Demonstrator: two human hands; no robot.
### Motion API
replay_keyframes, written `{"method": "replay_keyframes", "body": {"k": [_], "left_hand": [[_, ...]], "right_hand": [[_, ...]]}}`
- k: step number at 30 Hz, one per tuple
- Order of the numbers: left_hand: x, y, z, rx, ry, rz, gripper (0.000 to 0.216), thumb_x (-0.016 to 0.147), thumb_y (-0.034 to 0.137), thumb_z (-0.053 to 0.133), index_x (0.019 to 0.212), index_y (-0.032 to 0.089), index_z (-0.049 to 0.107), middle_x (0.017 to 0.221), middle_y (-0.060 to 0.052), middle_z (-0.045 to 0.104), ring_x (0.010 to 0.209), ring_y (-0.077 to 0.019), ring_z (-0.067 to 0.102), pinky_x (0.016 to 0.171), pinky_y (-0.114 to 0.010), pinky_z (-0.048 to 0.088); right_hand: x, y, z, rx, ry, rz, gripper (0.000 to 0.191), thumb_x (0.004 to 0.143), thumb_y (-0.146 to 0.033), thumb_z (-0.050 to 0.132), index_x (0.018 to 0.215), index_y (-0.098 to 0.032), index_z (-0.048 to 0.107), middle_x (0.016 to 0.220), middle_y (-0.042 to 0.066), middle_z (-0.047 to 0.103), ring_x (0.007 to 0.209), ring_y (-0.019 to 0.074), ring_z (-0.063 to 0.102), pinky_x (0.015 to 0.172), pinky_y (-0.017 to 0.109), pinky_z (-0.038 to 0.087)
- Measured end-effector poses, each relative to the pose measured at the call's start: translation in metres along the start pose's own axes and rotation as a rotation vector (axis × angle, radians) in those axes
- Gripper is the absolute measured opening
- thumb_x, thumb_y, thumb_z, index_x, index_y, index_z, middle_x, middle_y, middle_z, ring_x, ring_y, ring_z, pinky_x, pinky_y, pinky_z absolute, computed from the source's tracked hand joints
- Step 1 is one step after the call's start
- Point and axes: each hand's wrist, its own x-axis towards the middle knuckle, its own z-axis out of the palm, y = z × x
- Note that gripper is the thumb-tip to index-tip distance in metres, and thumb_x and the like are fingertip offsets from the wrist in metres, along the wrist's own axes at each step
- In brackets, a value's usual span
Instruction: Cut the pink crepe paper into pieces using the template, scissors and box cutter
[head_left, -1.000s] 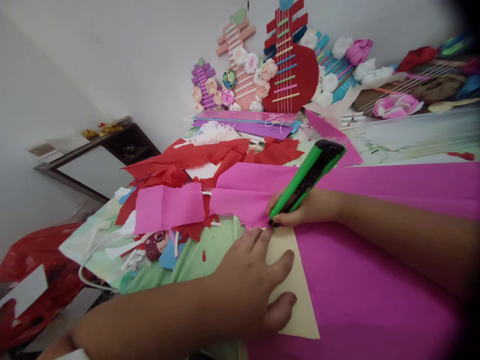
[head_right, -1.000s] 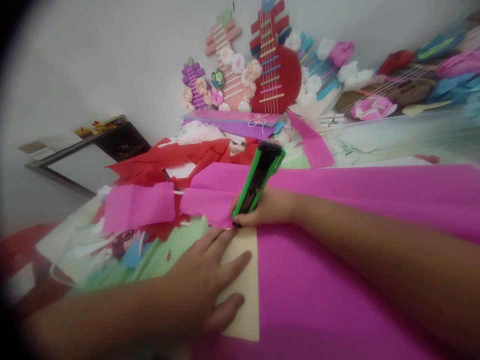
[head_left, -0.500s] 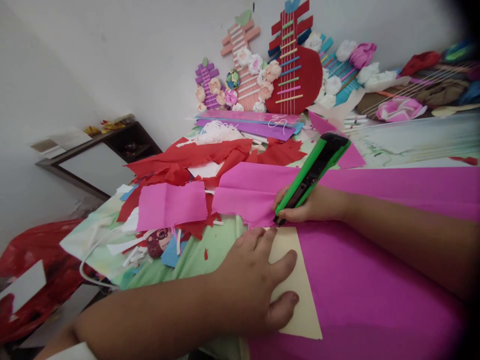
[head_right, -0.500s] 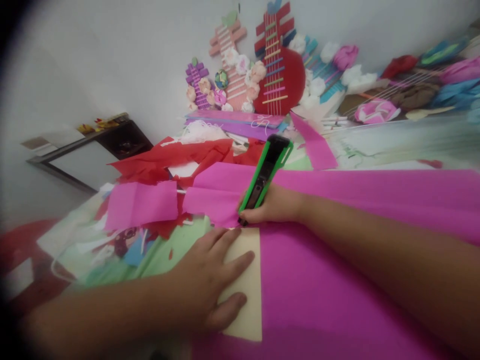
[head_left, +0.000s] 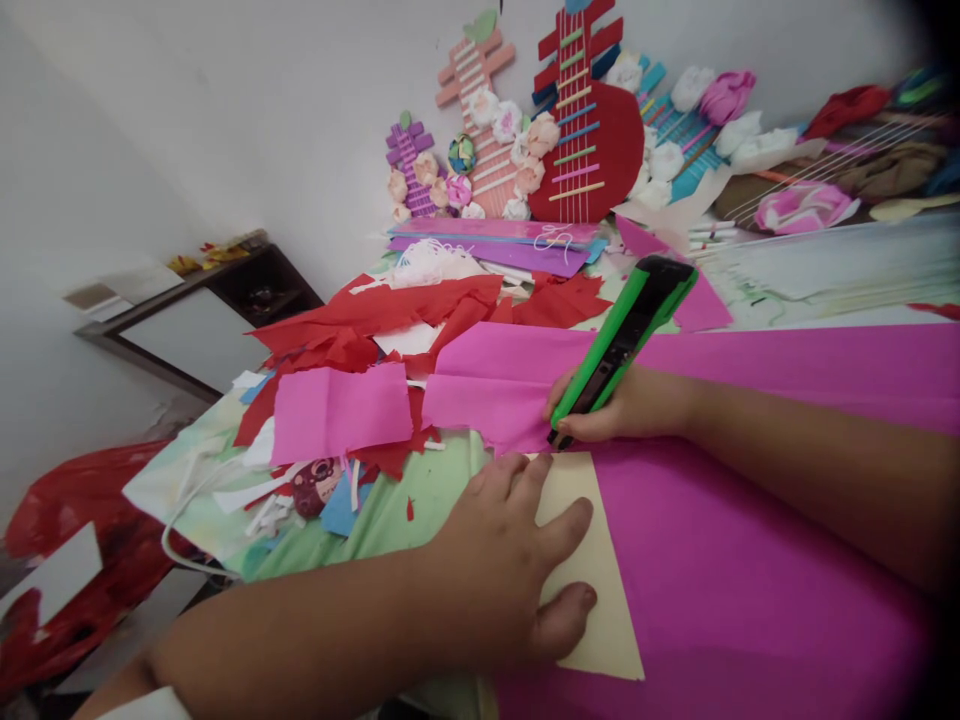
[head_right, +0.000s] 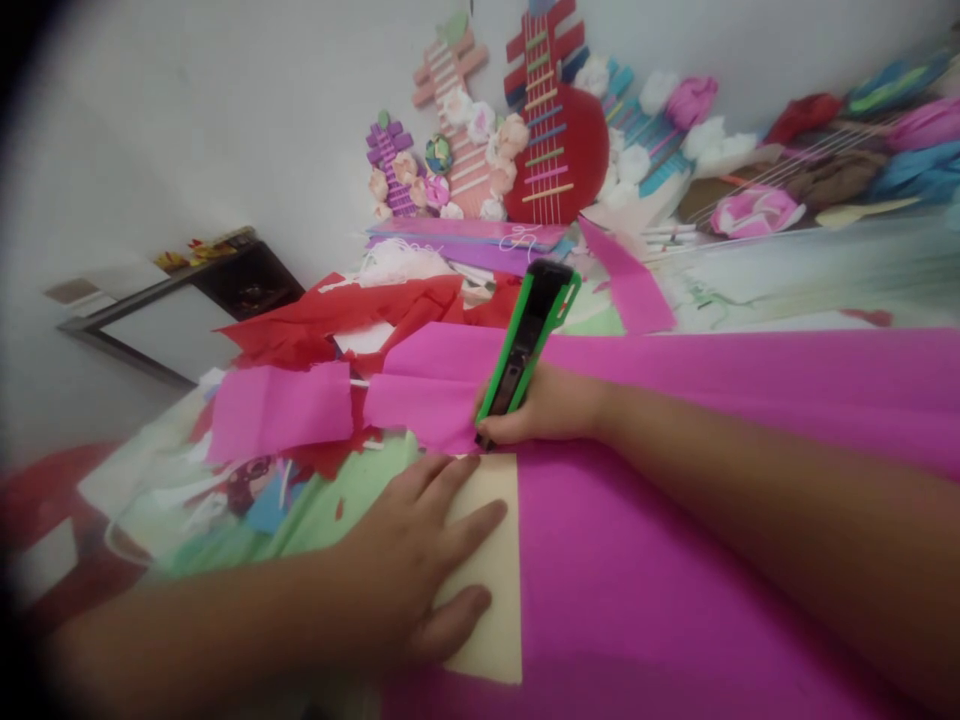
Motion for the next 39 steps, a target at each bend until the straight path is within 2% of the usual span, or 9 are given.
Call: {"method": "replay_keyframes", "body": {"k": [6, 10, 16, 24, 31, 39], "left_hand": [[-0.0006, -0.0001, 0.0005, -0.017, -0.01, -0.006, 0.057, 0.077, 0.051, 0.039, 0.126, 0.022, 0.041, 0.129, -0.02, 0.037, 0.112, -0.0407, 0.034, 0.084, -0.058, 0.031], [0.0003, 0.0, 0.0015, -0.013, -0.003, 0.001, 0.057, 0.077, 0.052, 0.038, 0.126, 0.022, 0.04, 0.128, -0.021, 0.037, 0.112, -0.0422, 0.034, 0.084, -0.058, 0.031], [0.0003, -0.0012, 0.0039, 0.006, 0.029, 0.003, 0.056, 0.076, 0.052, 0.039, 0.124, 0.021, 0.043, 0.127, -0.02, 0.038, 0.111, -0.0421, 0.036, 0.084, -0.057, 0.032], [-0.0001, -0.0025, 0.0054, 0.022, 0.053, 0.037, 0.056, 0.076, 0.051, 0.04, 0.123, 0.02, 0.045, 0.127, -0.02, 0.038, 0.11, -0.0414, 0.037, 0.083, -0.057, 0.032], [-0.0008, -0.0026, 0.0038, -0.016, 0.018, 0.028, 0.055, 0.078, 0.05, 0.039, 0.124, 0.021, 0.043, 0.132, -0.017, 0.035, 0.113, -0.0389, 0.035, 0.085, -0.057, 0.031], [0.0014, -0.0017, 0.0026, -0.012, 0.047, 0.04, 0.055, 0.076, 0.049, 0.041, 0.121, 0.018, 0.047, 0.128, -0.018, 0.039, 0.111, -0.0384, 0.037, 0.086, -0.057, 0.03]], "right_hand": [[-0.0012, -0.0024, -0.0009, -0.014, 0.016, 0.06, 0.013, 0.065, -0.024, 0.055, 0.072, -0.014, 0.06, 0.074, 0.002, 0.064, 0.069, 0.0137, 0.06, 0.064, 0.024, 0.049], [0.0007, -0.0014, 0.0004, -0.042, -0.009, 0.032, 0.012, 0.065, -0.025, 0.054, 0.07, -0.015, 0.059, 0.071, 0.001, 0.063, 0.067, 0.0124, 0.058, 0.064, 0.024, 0.048], [0.0017, 0.0026, 0.0022, -0.121, -0.053, -0.074, 0.013, 0.067, -0.025, 0.053, 0.073, -0.015, 0.06, 0.076, 0.001, 0.063, 0.073, 0.0119, 0.058, 0.072, 0.024, 0.046], [-0.001, 0.0042, -0.0021, 0.013, -0.032, 0.003, 0.013, 0.067, -0.024, 0.054, 0.074, -0.015, 0.059, 0.074, 0.001, 0.063, 0.068, 0.0112, 0.058, 0.065, 0.022, 0.048], [-0.0029, 0.0037, -0.0058, -0.012, -0.037, 0.009, 0.012, 0.068, -0.025, 0.053, 0.072, -0.015, 0.059, 0.073, 0.001, 0.063, 0.068, 0.0118, 0.059, 0.065, 0.023, 0.049], [-0.0002, 0.0035, -0.002, -0.114, -0.106, -0.05, 0.012, 0.068, -0.023, 0.053, 0.075, -0.015, 0.058, 0.075, 0.0, 0.061, 0.071, 0.0112, 0.056, 0.069, 0.023, 0.045]]}}
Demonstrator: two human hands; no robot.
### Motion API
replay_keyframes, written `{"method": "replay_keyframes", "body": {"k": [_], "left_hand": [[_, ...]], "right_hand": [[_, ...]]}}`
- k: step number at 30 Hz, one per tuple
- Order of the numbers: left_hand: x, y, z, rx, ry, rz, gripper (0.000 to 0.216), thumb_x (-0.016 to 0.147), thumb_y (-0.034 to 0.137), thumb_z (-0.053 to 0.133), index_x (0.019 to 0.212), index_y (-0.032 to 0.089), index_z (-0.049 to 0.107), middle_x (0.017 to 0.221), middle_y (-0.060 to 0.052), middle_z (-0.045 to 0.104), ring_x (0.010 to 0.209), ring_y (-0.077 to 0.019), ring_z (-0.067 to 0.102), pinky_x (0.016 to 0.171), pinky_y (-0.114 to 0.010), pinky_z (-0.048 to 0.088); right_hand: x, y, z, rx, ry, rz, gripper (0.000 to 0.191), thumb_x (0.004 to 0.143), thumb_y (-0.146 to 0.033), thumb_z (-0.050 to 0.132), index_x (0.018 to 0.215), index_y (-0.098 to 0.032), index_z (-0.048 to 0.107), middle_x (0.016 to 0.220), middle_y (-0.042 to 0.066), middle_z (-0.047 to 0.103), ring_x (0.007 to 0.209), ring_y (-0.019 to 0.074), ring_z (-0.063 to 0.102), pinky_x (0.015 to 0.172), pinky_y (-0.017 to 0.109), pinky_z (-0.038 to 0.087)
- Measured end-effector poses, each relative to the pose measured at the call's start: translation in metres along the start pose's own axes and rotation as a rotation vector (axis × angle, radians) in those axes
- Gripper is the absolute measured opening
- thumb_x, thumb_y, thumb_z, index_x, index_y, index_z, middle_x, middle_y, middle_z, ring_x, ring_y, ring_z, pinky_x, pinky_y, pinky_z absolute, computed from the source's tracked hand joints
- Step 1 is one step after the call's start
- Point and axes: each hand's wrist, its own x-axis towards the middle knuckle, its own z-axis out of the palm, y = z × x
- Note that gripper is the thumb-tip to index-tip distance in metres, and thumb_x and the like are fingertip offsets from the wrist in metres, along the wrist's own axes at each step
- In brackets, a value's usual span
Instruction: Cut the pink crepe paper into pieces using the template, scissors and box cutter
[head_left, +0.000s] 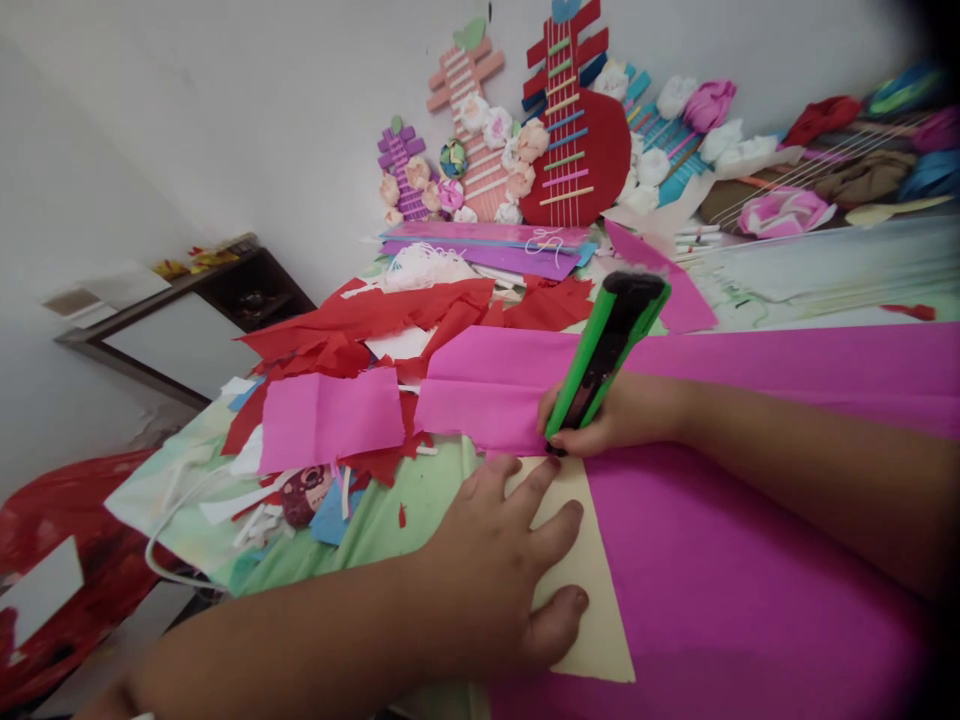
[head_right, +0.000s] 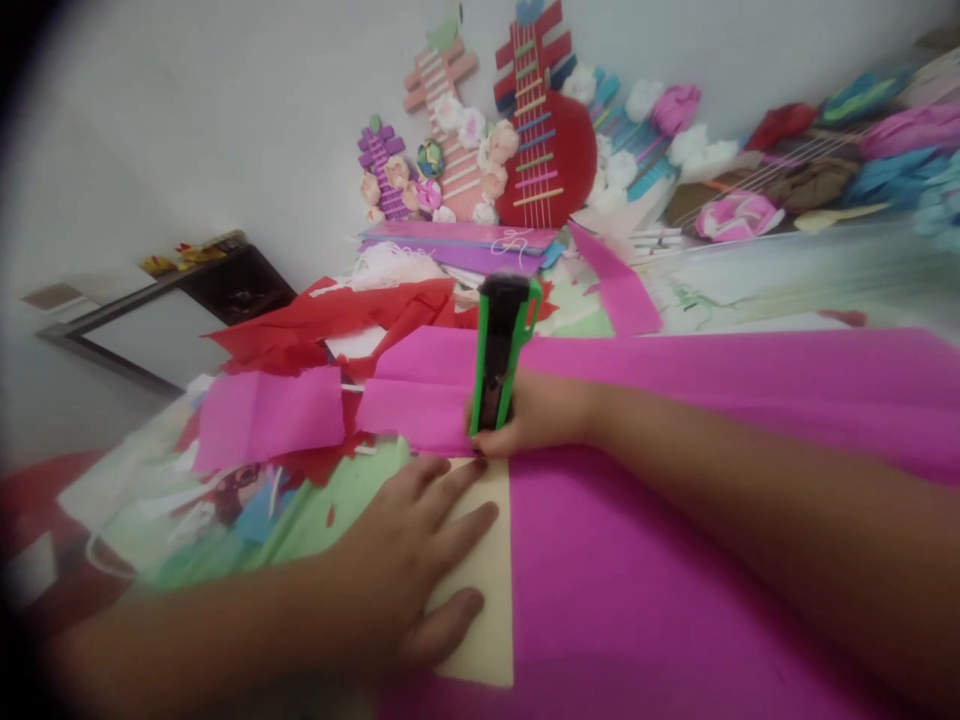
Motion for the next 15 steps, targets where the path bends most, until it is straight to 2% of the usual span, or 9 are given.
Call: {"method": "replay_keyframes", "body": {"k": [15], "left_hand": [[0.0001, -0.0019, 0.0015, -0.014, 0.008, 0.005, 0.054, 0.076, 0.049, 0.042, 0.121, 0.02, 0.046, 0.13, -0.017, 0.037, 0.111, -0.0389, 0.038, 0.085, -0.056, 0.03]], "right_hand": [[-0.0043, -0.0023, -0.0052, 0.043, -0.006, -0.002, 0.015, 0.07, -0.027, 0.053, 0.076, -0.015, 0.06, 0.077, 0.0, 0.062, 0.073, 0.0107, 0.057, 0.071, 0.023, 0.046]]}}
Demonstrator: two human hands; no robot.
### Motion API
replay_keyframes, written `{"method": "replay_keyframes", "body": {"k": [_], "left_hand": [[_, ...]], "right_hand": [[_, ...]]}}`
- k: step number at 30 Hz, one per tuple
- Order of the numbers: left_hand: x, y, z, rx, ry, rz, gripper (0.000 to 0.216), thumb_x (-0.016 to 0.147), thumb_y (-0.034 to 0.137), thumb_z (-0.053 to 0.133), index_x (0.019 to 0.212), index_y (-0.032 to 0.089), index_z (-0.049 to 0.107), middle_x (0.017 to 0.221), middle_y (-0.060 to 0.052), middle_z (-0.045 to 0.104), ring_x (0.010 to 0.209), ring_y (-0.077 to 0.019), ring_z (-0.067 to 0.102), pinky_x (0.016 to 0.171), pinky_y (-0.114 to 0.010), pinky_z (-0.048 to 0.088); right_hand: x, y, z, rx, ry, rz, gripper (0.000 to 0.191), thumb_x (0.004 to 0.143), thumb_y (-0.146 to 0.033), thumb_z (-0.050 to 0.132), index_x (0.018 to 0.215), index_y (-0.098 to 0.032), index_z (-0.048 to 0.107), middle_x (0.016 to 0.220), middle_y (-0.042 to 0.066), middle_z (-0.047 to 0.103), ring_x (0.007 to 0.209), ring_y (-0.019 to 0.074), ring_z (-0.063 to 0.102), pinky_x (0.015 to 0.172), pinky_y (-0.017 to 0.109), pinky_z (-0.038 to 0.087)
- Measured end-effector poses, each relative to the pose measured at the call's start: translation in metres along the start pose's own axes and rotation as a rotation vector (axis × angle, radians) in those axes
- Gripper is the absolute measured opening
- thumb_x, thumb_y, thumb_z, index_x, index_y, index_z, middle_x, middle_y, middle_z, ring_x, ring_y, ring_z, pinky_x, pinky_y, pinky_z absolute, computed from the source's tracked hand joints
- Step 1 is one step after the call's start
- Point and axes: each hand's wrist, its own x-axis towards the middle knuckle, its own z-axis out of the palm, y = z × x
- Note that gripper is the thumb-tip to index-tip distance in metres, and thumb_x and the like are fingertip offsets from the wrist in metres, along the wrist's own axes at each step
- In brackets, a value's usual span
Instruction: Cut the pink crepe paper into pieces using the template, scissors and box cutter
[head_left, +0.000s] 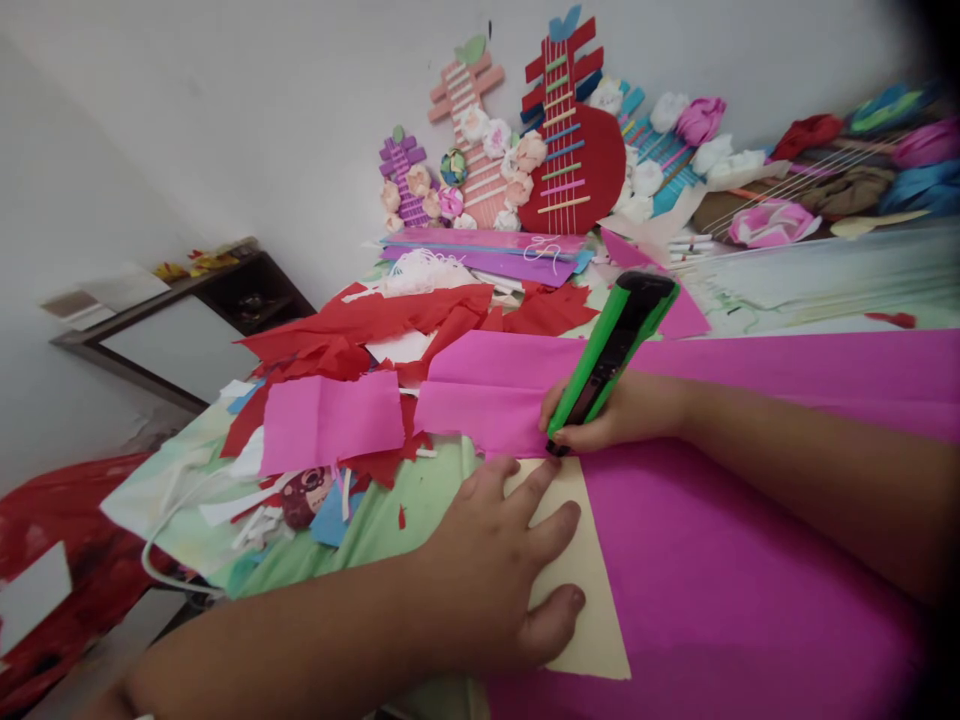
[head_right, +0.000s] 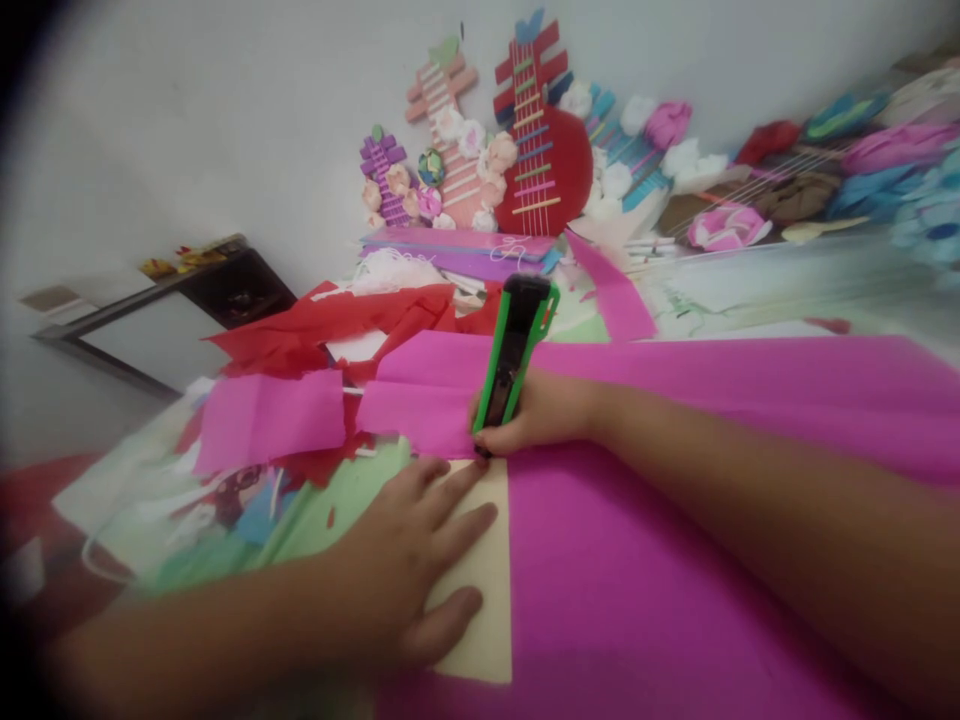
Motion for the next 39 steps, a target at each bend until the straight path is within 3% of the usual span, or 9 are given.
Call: {"method": "replay_keyframes", "body": {"k": [23, 31, 39], "left_hand": [[-0.0005, 0.0028, -0.0001, 0.007, 0.003, -0.011, 0.053, 0.075, 0.048, 0.041, 0.119, 0.019, 0.047, 0.128, -0.018, 0.039, 0.11, -0.0386, 0.038, 0.083, -0.057, 0.031], [-0.0019, 0.0012, -0.0016, 0.022, -0.013, 0.002, 0.054, 0.077, 0.048, 0.04, 0.123, 0.02, 0.044, 0.13, -0.018, 0.037, 0.11, -0.0401, 0.037, 0.083, -0.057, 0.031], [-0.0011, 0.001, 0.0003, 0.017, 0.005, 0.001, 0.055, 0.075, 0.049, 0.042, 0.121, 0.02, 0.045, 0.129, -0.018, 0.038, 0.111, -0.0391, 0.036, 0.084, -0.057, 0.03]], "right_hand": [[-0.0007, 0.0014, 0.0035, -0.102, 0.0, 0.053, 0.012, 0.066, -0.023, 0.053, 0.073, -0.016, 0.058, 0.07, -0.001, 0.059, 0.066, 0.0107, 0.053, 0.061, 0.021, 0.042], [-0.0008, 0.0058, 0.0001, 0.097, 0.048, 0.076, 0.013, 0.069, -0.028, 0.053, 0.072, -0.016, 0.057, 0.068, -0.001, 0.059, 0.062, 0.0089, 0.054, 0.059, 0.02, 0.044], [-0.0002, 0.0048, 0.0035, 0.027, 0.069, 0.06, 0.015, 0.069, -0.029, 0.053, 0.074, -0.015, 0.058, 0.07, -0.001, 0.059, 0.065, 0.0099, 0.054, 0.064, 0.022, 0.045]]}}
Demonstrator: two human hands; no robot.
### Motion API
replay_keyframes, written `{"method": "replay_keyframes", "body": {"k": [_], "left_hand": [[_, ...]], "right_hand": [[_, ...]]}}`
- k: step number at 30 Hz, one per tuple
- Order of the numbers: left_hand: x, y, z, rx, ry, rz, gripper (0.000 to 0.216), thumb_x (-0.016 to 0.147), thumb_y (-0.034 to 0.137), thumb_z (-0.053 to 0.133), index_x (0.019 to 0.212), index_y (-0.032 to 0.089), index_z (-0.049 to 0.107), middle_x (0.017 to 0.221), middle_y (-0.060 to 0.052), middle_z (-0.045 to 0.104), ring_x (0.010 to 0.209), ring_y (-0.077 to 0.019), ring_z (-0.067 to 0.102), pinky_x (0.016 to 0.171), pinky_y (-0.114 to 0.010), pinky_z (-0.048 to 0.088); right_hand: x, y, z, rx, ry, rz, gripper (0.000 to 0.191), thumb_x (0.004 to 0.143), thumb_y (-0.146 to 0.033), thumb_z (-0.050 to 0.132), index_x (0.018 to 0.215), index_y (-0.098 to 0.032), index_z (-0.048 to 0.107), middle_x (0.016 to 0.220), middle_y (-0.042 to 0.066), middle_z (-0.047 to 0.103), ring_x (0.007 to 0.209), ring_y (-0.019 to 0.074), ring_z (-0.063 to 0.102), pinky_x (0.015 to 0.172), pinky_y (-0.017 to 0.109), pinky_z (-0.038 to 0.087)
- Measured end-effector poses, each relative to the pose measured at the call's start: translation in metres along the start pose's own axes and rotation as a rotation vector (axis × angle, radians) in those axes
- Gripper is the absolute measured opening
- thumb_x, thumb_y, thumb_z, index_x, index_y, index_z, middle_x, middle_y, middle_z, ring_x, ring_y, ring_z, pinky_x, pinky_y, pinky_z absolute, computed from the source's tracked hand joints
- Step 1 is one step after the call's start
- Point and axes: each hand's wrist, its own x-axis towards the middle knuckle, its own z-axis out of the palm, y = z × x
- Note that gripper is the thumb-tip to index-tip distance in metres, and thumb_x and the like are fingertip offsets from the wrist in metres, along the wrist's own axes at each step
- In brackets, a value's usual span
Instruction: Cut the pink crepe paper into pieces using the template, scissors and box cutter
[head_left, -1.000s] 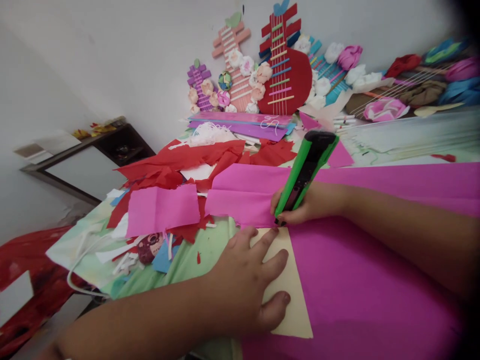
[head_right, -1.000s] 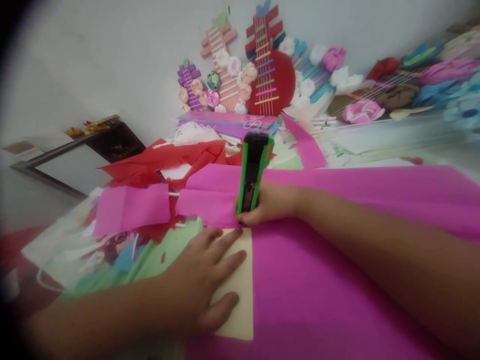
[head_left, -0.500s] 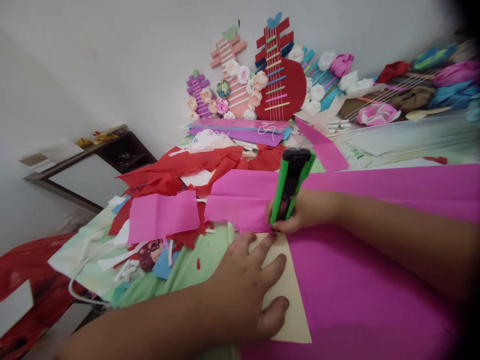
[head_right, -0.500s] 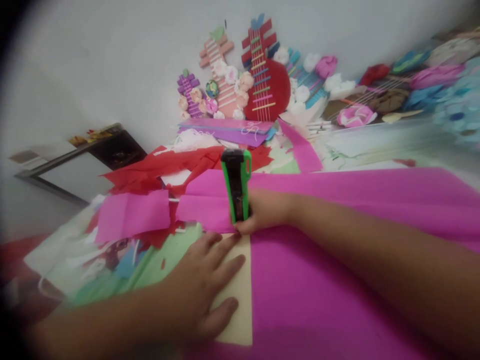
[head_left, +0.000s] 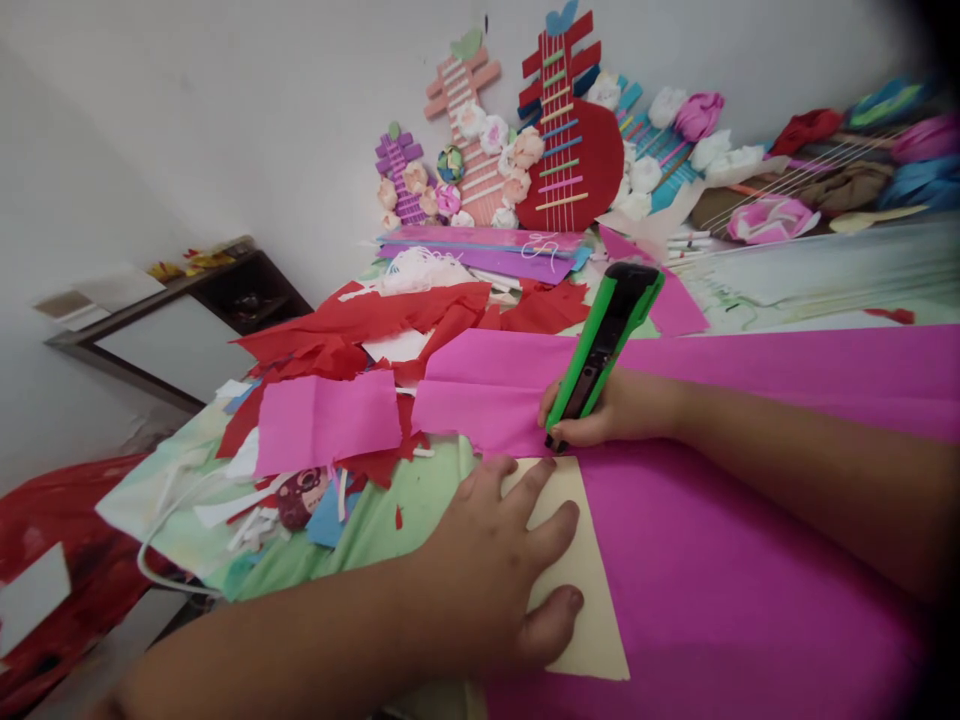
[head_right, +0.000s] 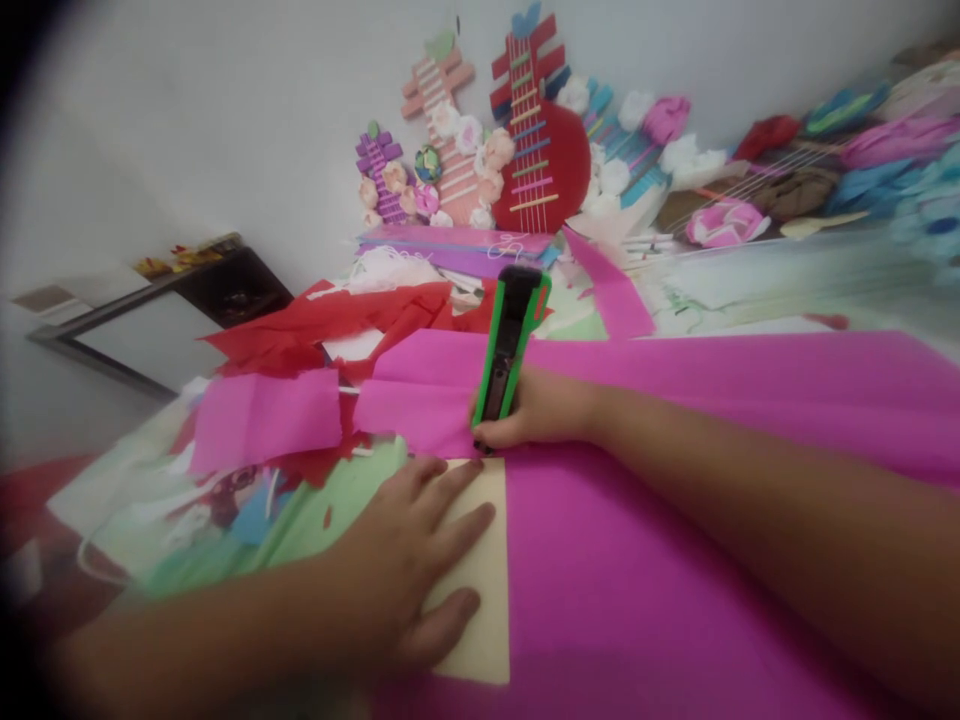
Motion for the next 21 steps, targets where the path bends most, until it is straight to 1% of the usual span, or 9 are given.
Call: {"method": "replay_keyframes", "body": {"k": [6, 9, 12, 17, 21], "left_hand": [[0.002, 0.001, -0.002, 0.0, 0.0, 0.003, 0.053, 0.076, 0.048, 0.042, 0.12, 0.019, 0.047, 0.128, -0.019, 0.038, 0.11, -0.0388, 0.036, 0.085, -0.056, 0.03], [0.002, 0.001, -0.002, 0.004, -0.006, 0.008, 0.053, 0.076, 0.048, 0.042, 0.119, 0.019, 0.047, 0.128, -0.019, 0.038, 0.11, -0.0389, 0.036, 0.084, -0.056, 0.03], [0.001, 0.001, -0.001, 0.019, 0.001, 0.01, 0.053, 0.075, 0.048, 0.042, 0.12, 0.019, 0.047, 0.127, -0.018, 0.038, 0.109, -0.0388, 0.037, 0.085, -0.057, 0.03], [0.0, 0.0, -0.001, 0.019, -0.012, 0.003, 0.055, 0.076, 0.049, 0.041, 0.122, 0.02, 0.045, 0.129, -0.019, 0.037, 0.109, -0.041, 0.037, 0.085, -0.057, 0.03], [0.001, 0.0, 0.0, -0.006, -0.035, -0.007, 0.055, 0.076, 0.049, 0.04, 0.123, 0.02, 0.044, 0.131, -0.017, 0.036, 0.111, -0.0409, 0.036, 0.085, -0.057, 0.03]], "right_hand": [[0.0, 0.002, 0.002, -0.046, -0.038, -0.043, 0.014, 0.069, -0.025, 0.052, 0.076, -0.014, 0.058, 0.071, 0.0, 0.058, 0.068, 0.0109, 0.054, 0.065, 0.023, 0.045], [0.0, 0.003, 0.0, 0.003, -0.024, -0.031, 0.015, 0.07, -0.026, 0.052, 0.077, -0.014, 0.057, 0.072, 0.001, 0.059, 0.068, 0.0111, 0.055, 0.064, 0.023, 0.045], [0.0, 0.003, -0.003, 0.043, -0.045, -0.017, 0.012, 0.069, -0.024, 0.052, 0.075, -0.014, 0.055, 0.071, 0.001, 0.06, 0.065, 0.0103, 0.055, 0.061, 0.022, 0.045], [-0.001, 0.002, -0.007, 0.014, -0.037, 0.001, 0.012, 0.07, -0.025, 0.052, 0.072, -0.014, 0.055, 0.066, 0.0, 0.059, 0.057, 0.0082, 0.052, 0.055, 0.02, 0.044], [-0.002, 0.001, -0.008, -0.015, -0.051, 0.004, 0.012, 0.069, -0.025, 0.052, 0.073, -0.015, 0.056, 0.068, 0.0, 0.059, 0.059, 0.0087, 0.053, 0.056, 0.02, 0.043]]}}
